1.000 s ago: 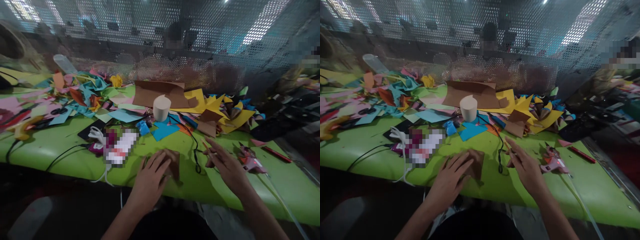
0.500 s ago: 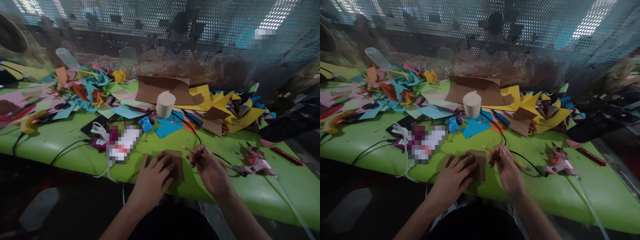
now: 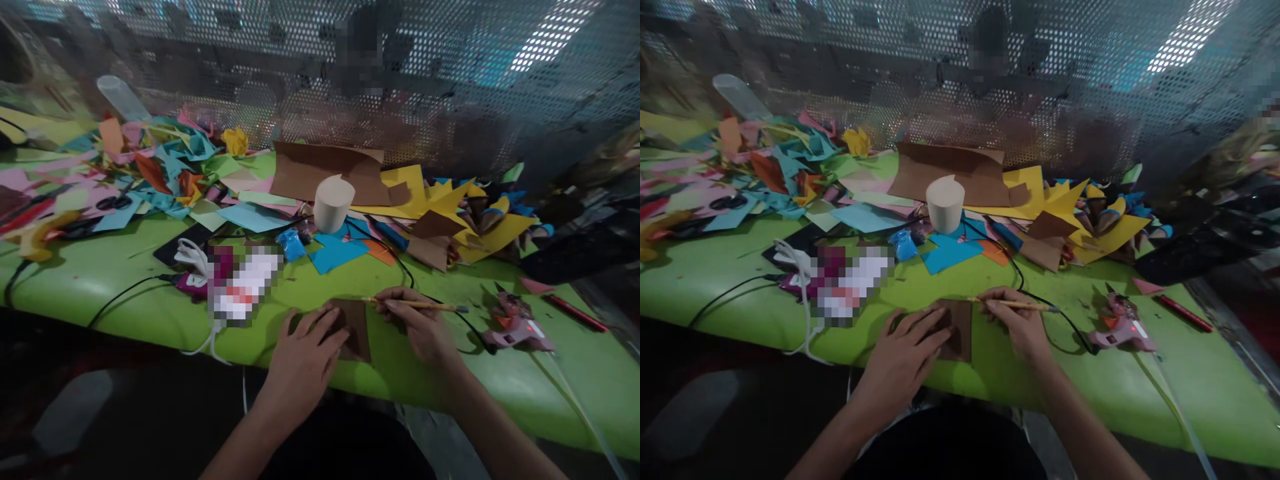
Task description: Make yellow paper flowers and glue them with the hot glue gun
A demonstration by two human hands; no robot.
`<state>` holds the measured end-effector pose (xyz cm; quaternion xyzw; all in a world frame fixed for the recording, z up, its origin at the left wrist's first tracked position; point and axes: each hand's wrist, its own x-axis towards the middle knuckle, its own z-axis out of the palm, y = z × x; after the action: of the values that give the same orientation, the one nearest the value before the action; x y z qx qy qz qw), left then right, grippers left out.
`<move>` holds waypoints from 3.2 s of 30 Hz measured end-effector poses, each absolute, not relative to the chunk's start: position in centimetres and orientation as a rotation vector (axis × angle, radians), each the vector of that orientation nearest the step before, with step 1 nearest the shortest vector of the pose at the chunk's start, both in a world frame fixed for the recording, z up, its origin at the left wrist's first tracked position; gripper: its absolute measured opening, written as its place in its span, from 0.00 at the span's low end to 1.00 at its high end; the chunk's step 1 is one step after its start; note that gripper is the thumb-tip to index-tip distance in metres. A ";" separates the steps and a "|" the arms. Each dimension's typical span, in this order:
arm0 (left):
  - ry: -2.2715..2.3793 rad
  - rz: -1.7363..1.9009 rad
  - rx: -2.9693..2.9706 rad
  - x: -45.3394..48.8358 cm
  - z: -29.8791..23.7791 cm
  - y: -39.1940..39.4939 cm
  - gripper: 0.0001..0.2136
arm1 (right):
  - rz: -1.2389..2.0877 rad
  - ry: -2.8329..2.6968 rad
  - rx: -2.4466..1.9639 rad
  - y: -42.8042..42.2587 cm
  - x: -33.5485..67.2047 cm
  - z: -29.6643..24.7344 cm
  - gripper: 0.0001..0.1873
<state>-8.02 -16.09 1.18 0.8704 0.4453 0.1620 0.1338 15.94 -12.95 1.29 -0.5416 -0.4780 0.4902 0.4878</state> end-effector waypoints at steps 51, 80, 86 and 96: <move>1.360 0.442 2.539 -7.7 1.6 -15.4 0.13 | 1.265 -1.357 -1.497 -15.5 15.7 3.1 0.09; 1.370 0.428 2.562 -7.6 1.5 -15.3 0.13 | 0.993 -1.327 -1.493 -13.4 15.6 2.2 0.16; 1.371 0.429 2.565 -7.5 1.3 -15.3 0.14 | 0.957 -1.406 -1.490 -13.4 15.5 2.0 0.15; 1.371 0.429 2.557 -7.6 1.4 -15.4 0.13 | 0.989 -1.460 -1.509 -14.0 15.5 2.5 0.12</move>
<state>-7.58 -15.39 1.45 0.8671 0.4648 0.1457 0.1043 15.53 -13.95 2.49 -0.5962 -0.5769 0.3909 0.3986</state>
